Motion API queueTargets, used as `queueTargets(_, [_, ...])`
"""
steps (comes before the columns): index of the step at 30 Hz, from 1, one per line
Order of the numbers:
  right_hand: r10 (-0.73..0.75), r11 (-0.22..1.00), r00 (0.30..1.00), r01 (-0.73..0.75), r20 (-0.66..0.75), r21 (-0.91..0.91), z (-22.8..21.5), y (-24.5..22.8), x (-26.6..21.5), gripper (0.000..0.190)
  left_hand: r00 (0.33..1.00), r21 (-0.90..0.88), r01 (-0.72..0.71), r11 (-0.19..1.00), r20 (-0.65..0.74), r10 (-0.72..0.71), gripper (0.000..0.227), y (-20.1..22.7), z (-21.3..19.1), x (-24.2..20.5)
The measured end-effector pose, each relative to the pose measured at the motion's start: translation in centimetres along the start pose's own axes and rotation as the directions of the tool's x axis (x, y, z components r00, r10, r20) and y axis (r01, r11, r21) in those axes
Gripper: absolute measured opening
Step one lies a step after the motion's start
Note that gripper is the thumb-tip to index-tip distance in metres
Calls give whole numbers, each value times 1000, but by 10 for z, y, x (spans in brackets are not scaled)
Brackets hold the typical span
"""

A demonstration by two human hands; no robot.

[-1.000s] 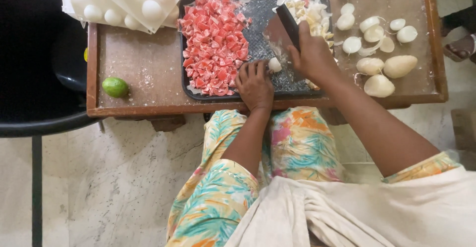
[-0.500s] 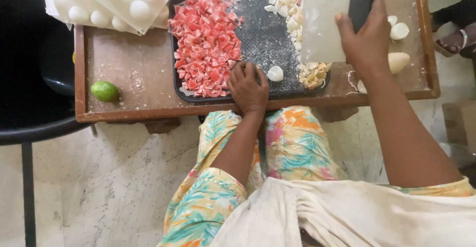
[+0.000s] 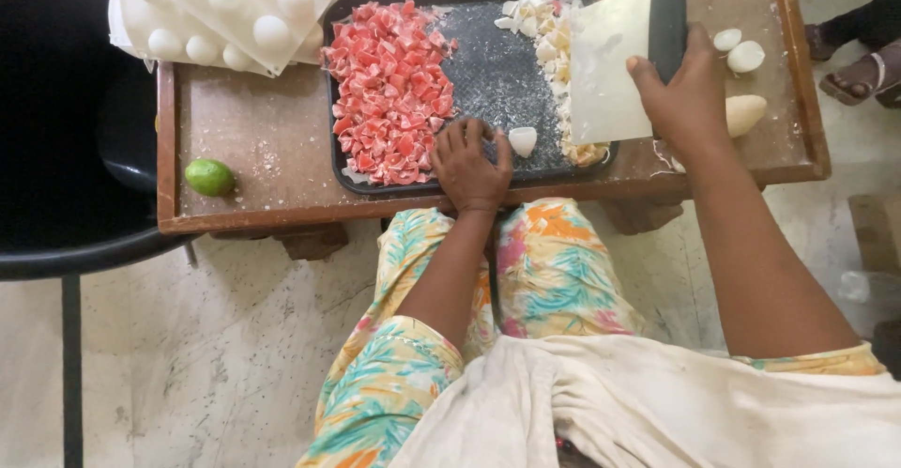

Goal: Peeling and chopping vegetables or food items on a tray using a bench scraper tool.

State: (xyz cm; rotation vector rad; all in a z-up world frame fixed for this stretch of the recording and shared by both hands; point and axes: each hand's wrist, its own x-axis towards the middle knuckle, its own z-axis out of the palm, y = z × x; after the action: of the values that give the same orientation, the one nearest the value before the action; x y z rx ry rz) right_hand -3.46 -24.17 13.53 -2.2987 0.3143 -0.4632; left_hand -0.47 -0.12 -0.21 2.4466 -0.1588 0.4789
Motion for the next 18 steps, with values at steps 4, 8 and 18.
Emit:
queueTargets(4, [-15, 1000, 1000, 15, 11, -13, -4, -6, -5, 42, 997, -18, -79, 997, -4, 79, 42, 13, -20, 6])
queueTargets(8, [69, 997, 998, -69, 3, -35, -7, -16, -6, 42, 984, -22, -157, 987, 81, 158, 49, 9, -14, 1])
queueTargets(18, [27, 999, 991, -31, -127, -30, 21, -13, -12, 43, 991, -72, -60, 996, 112, 68, 49, 7, -14, 3])
